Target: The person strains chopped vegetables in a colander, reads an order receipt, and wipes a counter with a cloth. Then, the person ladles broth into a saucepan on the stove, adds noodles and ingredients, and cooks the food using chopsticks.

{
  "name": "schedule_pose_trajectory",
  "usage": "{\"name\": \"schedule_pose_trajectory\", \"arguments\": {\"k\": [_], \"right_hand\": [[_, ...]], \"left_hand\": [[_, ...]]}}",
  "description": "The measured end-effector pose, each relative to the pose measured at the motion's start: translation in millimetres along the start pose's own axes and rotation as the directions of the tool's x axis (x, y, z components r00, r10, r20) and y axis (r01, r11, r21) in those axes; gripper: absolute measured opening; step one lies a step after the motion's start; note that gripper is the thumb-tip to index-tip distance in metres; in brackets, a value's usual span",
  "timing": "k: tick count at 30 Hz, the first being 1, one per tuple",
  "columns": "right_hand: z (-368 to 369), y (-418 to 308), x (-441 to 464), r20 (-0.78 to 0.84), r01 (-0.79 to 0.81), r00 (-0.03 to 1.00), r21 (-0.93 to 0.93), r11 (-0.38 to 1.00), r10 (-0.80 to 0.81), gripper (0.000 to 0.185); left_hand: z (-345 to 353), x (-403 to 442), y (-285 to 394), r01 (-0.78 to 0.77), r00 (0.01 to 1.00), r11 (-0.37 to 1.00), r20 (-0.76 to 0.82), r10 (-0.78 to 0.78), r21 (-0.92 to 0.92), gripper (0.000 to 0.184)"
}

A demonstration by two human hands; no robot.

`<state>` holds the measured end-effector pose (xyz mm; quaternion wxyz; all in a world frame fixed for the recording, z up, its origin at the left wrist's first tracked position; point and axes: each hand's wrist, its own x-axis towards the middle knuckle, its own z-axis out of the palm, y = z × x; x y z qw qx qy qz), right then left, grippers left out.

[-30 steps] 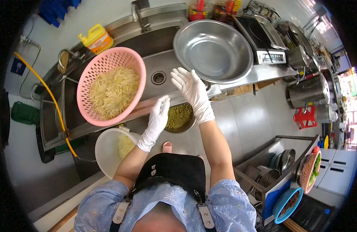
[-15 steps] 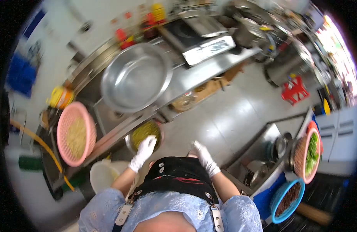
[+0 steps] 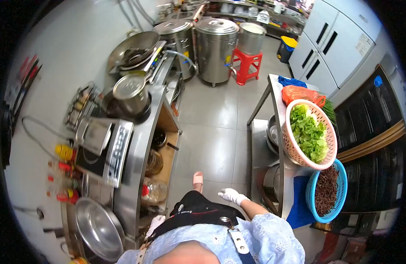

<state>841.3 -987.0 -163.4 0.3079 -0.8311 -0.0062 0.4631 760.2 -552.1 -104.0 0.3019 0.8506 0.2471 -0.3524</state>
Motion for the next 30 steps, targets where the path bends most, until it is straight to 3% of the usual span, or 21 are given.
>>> {"name": "schedule_pose_trajectory", "arguments": {"k": [1, 2, 3, 5, 6, 7, 9, 11, 13, 14, 15, 17, 19, 22, 23, 25, 26, 27, 28, 29, 30], "right_hand": [[-23, 2, 13, -0.184, 0.037, 0.983, 0.226, 0.973, 0.005, 0.049], [-39, 12, 29, -0.26, 0.043, 0.964, 0.37, 0.928, 0.06, 0.049], [-58, 14, 33, -0.279, 0.037, 0.957, 0.382, 0.924, 0.077, 0.049], [-98, 24, 40, -0.277, -0.062, 0.923, 0.575, 0.816, 0.265, 0.045], [-107, 42, 50, -0.394, -0.042, 0.878, 0.504, 0.863, 0.272, 0.045], [-121, 46, 47, -0.41, -0.039, 0.858, 0.55, 0.834, 0.31, 0.045], [-147, 69, 65, -0.382, -0.162, 0.843, 0.491, 0.856, 0.378, 0.049], [-168, 89, 94, -0.344, -0.207, 0.809, 0.592, 0.779, 0.476, 0.054], [-215, 80, 111, -0.281, -0.249, 0.761, 0.706, 0.663, 0.585, 0.056], [-231, 89, 131, -0.367, -0.222, 0.779, 0.597, 0.771, 0.509, 0.056], [-262, 84, 141, -0.355, -0.186, 0.811, 0.599, 0.779, 0.466, 0.056], [-322, 79, 170, -0.297, -0.113, 0.87, 0.656, 0.746, 0.394, 0.052], [-397, 75, 191, -0.484, -0.058, 0.825, 0.443, 0.894, 0.293, 0.047], [-516, 82, 213, -0.664, 0.057, 0.708, 0.394, 0.917, 0.241, 0.04], [-549, 89, 221, -0.754, 0.121, 0.605, 0.405, 0.906, 0.256, 0.04], [-629, 99, 209, -0.803, 0.186, 0.541, 0.403, 0.896, 0.249, 0.041], [-658, 111, 209, -0.866, 0.209, 0.441, 0.357, 0.911, 0.238, 0.038], [-685, 123, 207, -0.887, 0.194, 0.353, 0.381, 0.904, 0.298, 0.037], [-707, 142, 207, -0.932, 0.243, 0.212, 0.341, 0.908, 0.294, 0.036], [-746, 119, 155, -0.865, 0.046, 0.18, 0.483, 0.874, 0.469, 0.034], [-751, 173, 190, -0.934, 0.102, -0.088, 0.336, 0.936, 0.345, 0.031]], "left_hand": [[-12, 29, 33, 0.002, 1.0, 0.999, -0.03, -0.004, -0.039, 0.042], [-22, 66, 64, -0.076, 0.996, 0.997, -0.039, 0.076, 0.008, 0.043], [-31, 95, 103, -0.159, 0.986, 0.987, -0.052, 0.159, 0.011, 0.043], [-34, 177, 189, -0.358, 0.93, 0.932, -0.069, 0.361, 0.057, 0.044], [-39, 206, 246, -0.498, 0.867, 0.867, -0.007, 0.498, 0.021, 0.042], [-45, 222, 308, -0.565, 0.825, 0.822, 0.04, 0.564, 0.07, 0.041], [-55, 242, 436, -0.682, 0.731, 0.722, 0.127, 0.67, 0.117, 0.043], [-47, 279, 536, -0.803, 0.592, 0.568, 0.135, 0.794, 0.18, 0.042], [-37, 294, 626, -0.848, 0.52, 0.491, 0.131, 0.844, 0.2, 0.039], [-33, 294, 662, -0.842, 0.533, 0.507, 0.147, 0.833, 0.183, 0.038], [-27, 299, 693, -0.838, 0.543, 0.519, 0.166, 0.823, 0.17, 0.038], [-10, 327, 735, -0.847, 0.529, 0.495, 0.212, 0.822, 0.193, 0.038], [3, 356, 748, -0.845, 0.511, 0.424, 0.258, 0.82, 0.325, 0.041], [1, 420, 739, -0.741, 0.671, 0.543, 0.397, 0.627, 0.395, 0.044], [-5, 442, 728, -0.681, 0.732, 0.614, 0.407, 0.546, 0.4, 0.045], [-26, 493, 689, -0.626, 0.777, 0.645, 0.422, 0.466, 0.439, 0.043], [-38, 539, 658, -0.683, 0.728, 0.502, 0.551, 0.408, 0.531, 0.041], [-48, 577, 623, -0.607, 0.795, 0.472, 0.481, 0.37, 0.639, 0.04], [-58, 585, 628, -0.766, 0.634, 0.024, 0.748, 0.196, 0.642, 0.038], [-48, 608, 653, -0.765, 0.633, 0.029, 0.744, 0.216, 0.643, 0.038], [-49, 622, 671, -0.723, 0.686, 0.121, 0.686, 0.242, 0.68, 0.038]]}}
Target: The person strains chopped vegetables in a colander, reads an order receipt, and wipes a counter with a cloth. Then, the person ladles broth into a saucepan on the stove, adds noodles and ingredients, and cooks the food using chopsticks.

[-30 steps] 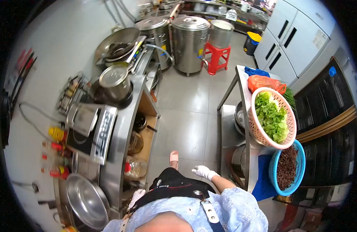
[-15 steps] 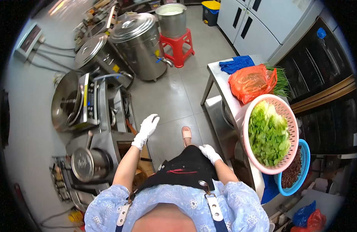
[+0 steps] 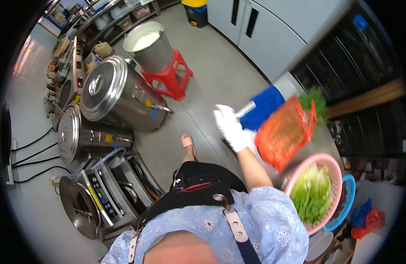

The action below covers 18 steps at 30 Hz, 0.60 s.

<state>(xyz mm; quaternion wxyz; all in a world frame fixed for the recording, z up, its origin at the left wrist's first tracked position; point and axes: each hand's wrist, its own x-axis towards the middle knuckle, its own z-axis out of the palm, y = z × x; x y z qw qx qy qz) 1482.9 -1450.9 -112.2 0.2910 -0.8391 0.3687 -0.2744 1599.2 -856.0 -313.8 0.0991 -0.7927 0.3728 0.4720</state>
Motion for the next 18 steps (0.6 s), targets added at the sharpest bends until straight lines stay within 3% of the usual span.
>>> {"name": "schedule_pose_trajectory", "arguments": {"k": [2, 3, 4, 5, 7, 9, 11, 13, 15, 18], "right_hand": [[-20, 16, 41, -0.241, -0.079, 0.97, -0.265, 0.961, 0.013, 0.028], [-23, 34, 54, -0.367, -0.095, 0.93, -0.293, 0.951, -0.021, 0.031], [-29, 53, 63, -0.419, -0.222, 0.905, -0.327, 0.919, 0.069, 0.035], [-38, 55, 66, -0.46, -0.33, 0.884, -0.487, 0.809, 0.084, 0.039], [-36, 88, 57, -0.468, -0.447, 0.871, -0.623, 0.642, 0.152, 0.043], [-31, 100, 51, -0.462, -0.493, 0.861, -0.653, 0.575, 0.214, 0.041], [-27, 101, 55, -0.446, -0.528, 0.848, -0.671, 0.521, 0.285, 0.041], [-32, 104, 56, -0.425, -0.564, 0.826, -0.63, 0.534, 0.371, 0.043], [-40, 96, 77, -0.472, -0.565, 0.824, -0.664, 0.489, 0.312, 0.042], [-38, 112, 127, -0.481, -0.544, 0.83, -0.586, 0.601, 0.282, 0.039]], "left_hand": [[-47, 8, -14, 0.151, 0.985, 0.975, -0.057, -0.162, -0.165, 0.037], [-78, 7, -22, 0.217, 0.967, 0.945, -0.075, -0.242, -0.244, 0.036], [-110, 10, -22, 0.269, 0.946, 0.905, -0.087, -0.313, -0.33, 0.036], [-134, 10, -18, 0.311, 0.922, 0.853, -0.086, -0.379, -0.42, 0.035], [-233, 39, 15, 0.365, 0.866, 0.719, -0.067, -0.495, -0.591, 0.034], [-330, 81, 46, -0.006, 0.853, 0.786, -0.413, -0.318, -0.618, 0.037], [-441, 106, 100, -0.201, 0.847, 0.724, -0.488, -0.209, -0.659, 0.038], [-514, 142, 136, -0.399, 0.802, 0.714, -0.597, -0.032, -0.575, 0.034], [-579, 171, 174, -0.533, 0.747, 0.688, -0.656, 0.109, -0.493, 0.031], [-657, 217, 226, -0.629, 0.664, 0.678, -0.716, 0.214, -0.381, 0.029]]}}
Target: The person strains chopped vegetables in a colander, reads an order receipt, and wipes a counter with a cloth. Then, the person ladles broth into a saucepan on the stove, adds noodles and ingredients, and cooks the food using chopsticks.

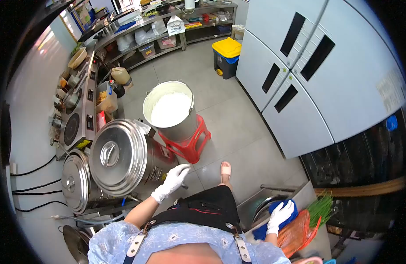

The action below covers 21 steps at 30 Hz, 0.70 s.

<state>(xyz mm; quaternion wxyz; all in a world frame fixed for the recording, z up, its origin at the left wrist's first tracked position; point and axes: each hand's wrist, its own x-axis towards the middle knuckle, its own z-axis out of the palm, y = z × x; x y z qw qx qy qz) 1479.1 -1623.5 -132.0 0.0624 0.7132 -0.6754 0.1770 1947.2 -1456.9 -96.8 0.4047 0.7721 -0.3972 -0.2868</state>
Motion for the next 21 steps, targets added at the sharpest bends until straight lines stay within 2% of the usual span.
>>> {"name": "schedule_pose_trajectory", "arguments": {"k": [1, 3, 5, 7, 9, 11, 13, 16, 17, 19, 20, 21], "right_hand": [[10, -11, 21, -0.004, 0.01, 1.0, 0.001, 1.0, -0.01, 0.039], [35, -36, 73, 0.051, 0.029, 0.998, 0.172, 0.985, -0.039, 0.037], [65, -66, 133, 0.074, 0.072, 0.993, 0.278, 0.958, -0.096, 0.029], [104, -101, 196, 0.232, 0.005, 0.968, 0.375, 0.927, -0.099, 0.023], [140, -146, 255, 0.344, 0.025, 0.914, 0.479, 0.877, -0.215, 0.022], [180, -204, 310, 0.428, 0.064, 0.824, 0.58, 0.812, -0.371, 0.023], [194, -284, 356, 0.403, 0.21, 0.738, 0.625, 0.752, -0.541, 0.025], [228, -400, 400, 0.37, 0.248, 0.606, 0.753, 0.609, -0.704, 0.025], [237, -437, 408, 0.343, 0.251, 0.572, 0.792, 0.557, -0.745, 0.024], [254, -503, 423, 0.293, 0.342, 0.438, 0.82, 0.459, -0.85, 0.025], [262, -529, 435, 0.29, 0.349, 0.42, 0.823, 0.448, -0.86, 0.025], [268, -551, 442, 0.275, 0.451, 0.277, 0.809, 0.377, -0.921, 0.026]], "left_hand": [[6, 26, 11, 0.002, 1.0, 1.0, -0.009, -0.002, -0.006, 0.029], [17, 85, 31, -0.061, 0.998, 0.991, -0.019, 0.06, -0.119, 0.027], [29, 137, 45, -0.077, 0.996, 0.987, -0.046, 0.072, -0.142, 0.026], [34, 192, 56, -0.04, 0.993, 0.994, -0.118, 0.028, -0.102, 0.025], [41, 238, 65, 0.006, 0.983, 0.992, -0.181, -0.029, -0.129, 0.024], [36, 277, 73, 0.021, 0.977, 0.993, -0.21, -0.046, -0.12, 0.024], [31, 315, 74, -0.005, 0.955, 0.994, -0.295, -0.029, -0.113, 0.022], [9, 360, 83, 0.042, 0.914, 0.983, -0.39, -0.11, -0.178, 0.025], [3, 375, 80, 0.054, 0.893, 0.971, -0.424, -0.152, -0.235, 0.024], [-11, 404, 68, 0.08, 0.849, 0.947, -0.477, -0.228, -0.31, 0.025], [-13, 420, 54, 0.067, 0.819, 0.913, -0.5, -0.281, -0.403, 0.025], [-18, 436, 49, 0.076, 0.811, 0.91, -0.506, -0.294, -0.407, 0.025]]}}
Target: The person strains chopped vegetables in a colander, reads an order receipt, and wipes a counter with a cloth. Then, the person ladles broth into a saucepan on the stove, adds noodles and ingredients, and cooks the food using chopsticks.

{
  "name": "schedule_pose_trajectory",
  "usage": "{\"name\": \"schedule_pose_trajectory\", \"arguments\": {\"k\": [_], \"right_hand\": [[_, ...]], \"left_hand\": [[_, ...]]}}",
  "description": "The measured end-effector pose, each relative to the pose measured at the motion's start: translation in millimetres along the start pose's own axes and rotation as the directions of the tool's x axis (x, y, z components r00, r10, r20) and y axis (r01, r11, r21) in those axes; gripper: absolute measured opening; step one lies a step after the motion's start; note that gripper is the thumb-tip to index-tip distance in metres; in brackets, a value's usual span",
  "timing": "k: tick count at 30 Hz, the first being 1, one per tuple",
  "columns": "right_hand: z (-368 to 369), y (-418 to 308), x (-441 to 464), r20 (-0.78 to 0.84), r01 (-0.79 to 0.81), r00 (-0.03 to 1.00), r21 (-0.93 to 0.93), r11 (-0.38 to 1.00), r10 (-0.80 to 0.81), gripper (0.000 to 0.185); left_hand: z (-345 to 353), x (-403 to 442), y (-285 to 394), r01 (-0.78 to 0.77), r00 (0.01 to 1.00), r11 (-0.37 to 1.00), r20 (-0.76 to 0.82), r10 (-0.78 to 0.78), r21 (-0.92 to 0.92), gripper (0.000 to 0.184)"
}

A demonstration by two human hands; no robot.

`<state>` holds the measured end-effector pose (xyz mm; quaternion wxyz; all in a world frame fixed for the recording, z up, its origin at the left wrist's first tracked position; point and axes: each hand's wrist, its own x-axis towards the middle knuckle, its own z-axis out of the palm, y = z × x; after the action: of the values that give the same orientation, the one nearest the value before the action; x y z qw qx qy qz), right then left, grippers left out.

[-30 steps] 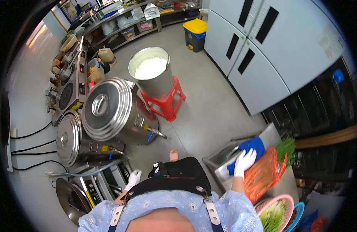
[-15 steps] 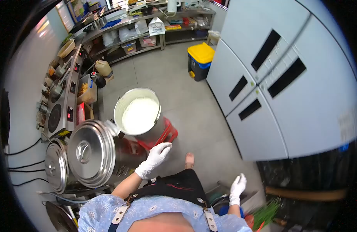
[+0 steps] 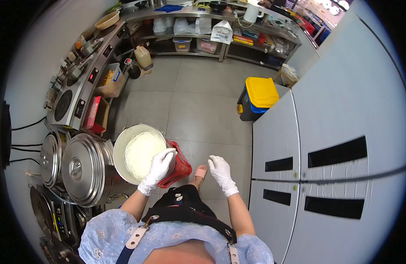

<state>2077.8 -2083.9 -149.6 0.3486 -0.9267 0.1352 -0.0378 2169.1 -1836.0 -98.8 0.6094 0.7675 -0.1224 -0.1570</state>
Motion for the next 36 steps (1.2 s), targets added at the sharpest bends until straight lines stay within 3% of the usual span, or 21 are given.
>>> {"name": "schedule_pose_trajectory", "arguments": {"k": [1, 4, 7, 8, 9, 10, 11, 12, 13, 14, 18, 20, 24, 25, 26, 27, 28, 30, 31, 34, 36], "right_hand": [[0, 2, 20, 0.123, 0.1, 0.988, -0.075, 0.992, -0.09, 0.027], [-12, 48, 61, 0.27, 0.023, 0.963, -0.064, 0.998, -0.005, 0.031], [-31, 138, 66, 0.283, -0.305, 0.909, -0.046, 0.951, 0.305, 0.038], [-29, 183, 56, 0.209, -0.419, 0.887, -0.007, 0.908, 0.411, 0.04], [-36, 219, 43, 0.185, -0.565, 0.815, 0.044, 0.824, 0.549, 0.042], [-46, 252, 30, 0.213, -0.718, 0.676, -0.023, 0.696, 0.705, 0.043], [-42, 310, 2, 0.163, -0.745, 0.631, -0.147, 0.651, 0.759, 0.041], [-56, 317, -10, 0.166, -0.741, 0.582, -0.295, 0.604, 0.796, 0.042], [-80, 327, -20, 0.424, -0.365, 0.619, -0.59, 0.72, 0.661, 0.04], [-73, 356, 28, 0.428, -0.357, 0.626, -0.586, 0.728, 0.652, 0.04], [-84, 404, 117, 0.385, -0.44, 0.646, -0.518, 0.733, 0.66, 0.038], [-75, 423, 190, 0.367, -0.475, 0.662, -0.469, 0.745, 0.653, 0.038], [-56, 480, 320, 0.326, -0.55, 0.678, -0.371, 0.748, 0.659, 0.038], [-35, 487, 359, 0.315, -0.573, 0.673, -0.349, 0.741, 0.669, 0.038], [-66, 469, 446, 0.452, -0.469, 0.683, -0.331, 0.819, 0.574, 0.042], [-66, 471, 513, 0.337, -0.176, 0.898, -0.313, 0.933, 0.282, 0.043], [-65, 484, 568, 0.31, -0.457, 0.838, -0.051, 0.888, 0.449, 0.04], [-109, 418, 676, 0.249, -0.603, 0.796, 0.406, 0.686, 0.552, 0.036], [-126, 393, 718, 0.225, -0.597, 0.796, 0.436, 0.673, 0.561, 0.036], [-152, 375, 798, 0.129, -0.454, 0.868, 0.597, 0.661, 0.48, 0.034], [-146, 393, 810, 0.103, -0.42, 0.896, 0.517, 0.746, 0.432, 0.036]], "left_hand": [[2, 21, 0, 0.016, 0.999, 0.998, -0.04, -0.018, -0.064, 0.025], [19, 94, -2, 0.023, 0.994, 0.994, -0.1, -0.034, -0.103, 0.026], [53, 162, 14, 0.09, 0.994, 0.994, -0.054, -0.094, -0.058, 0.028], [66, 187, 18, 0.057, 0.998, 0.998, -0.006, -0.057, 0.019, 0.03], [79, 212, 31, 0.017, 0.999, 0.997, 0.035, -0.02, 0.081, 0.03], [91, 234, 45, -0.02, 0.997, 0.989, 0.08, 0.008, 0.145, 0.03], [104, 256, 51, -0.013, 0.997, 0.988, 0.076, 0.002, 0.154, 0.03], [117, 279, 57, -0.085, 0.99, 0.978, 0.125, 0.061, 0.19, 0.028], [126, 305, 60, -0.159, 0.977, 0.962, 0.175, 0.121, 0.221, 0.026], [133, 334, 60, -0.16, 0.978, 0.96, 0.166, 0.123, 0.229, 0.026], [153, 429, 62, -0.179, 0.979, 0.929, 0.151, 0.136, 0.323, 0.028], [157, 470, 59, 0.029, 0.999, 0.936, 0.019, -0.038, 0.351, 0.029], [152, 557, 70, 0.061, 0.996, 0.885, -0.087, -0.023, 0.462, 0.029], [149, 578, 61, 0.056, 0.992, 0.91, -0.125, -0.005, 0.412, 0.029], [146, 597, 61, 0.063, 0.992, 0.908, -0.129, -0.01, 0.414, 0.029], [142, 617, 61, 0.108, 0.984, 0.912, -0.173, -0.041, 0.396, 0.03], [136, 639, 61, 0.143, 0.975, 0.913, -0.212, -0.064, 0.381, 0.03], [130, 689, 32, 0.209, 0.96, 0.936, -0.243, -0.141, 0.283, 0.032], [127, 714, 16, 0.278, 0.946, 0.94, -0.229, -0.231, 0.197, 0.034], [127, 807, -5, 0.296, 0.955, 0.909, -0.123, -0.271, 0.293, 0.036], [135, 873, 1, 0.24, 0.969, 0.896, -0.038, -0.243, 0.375, 0.036]]}}
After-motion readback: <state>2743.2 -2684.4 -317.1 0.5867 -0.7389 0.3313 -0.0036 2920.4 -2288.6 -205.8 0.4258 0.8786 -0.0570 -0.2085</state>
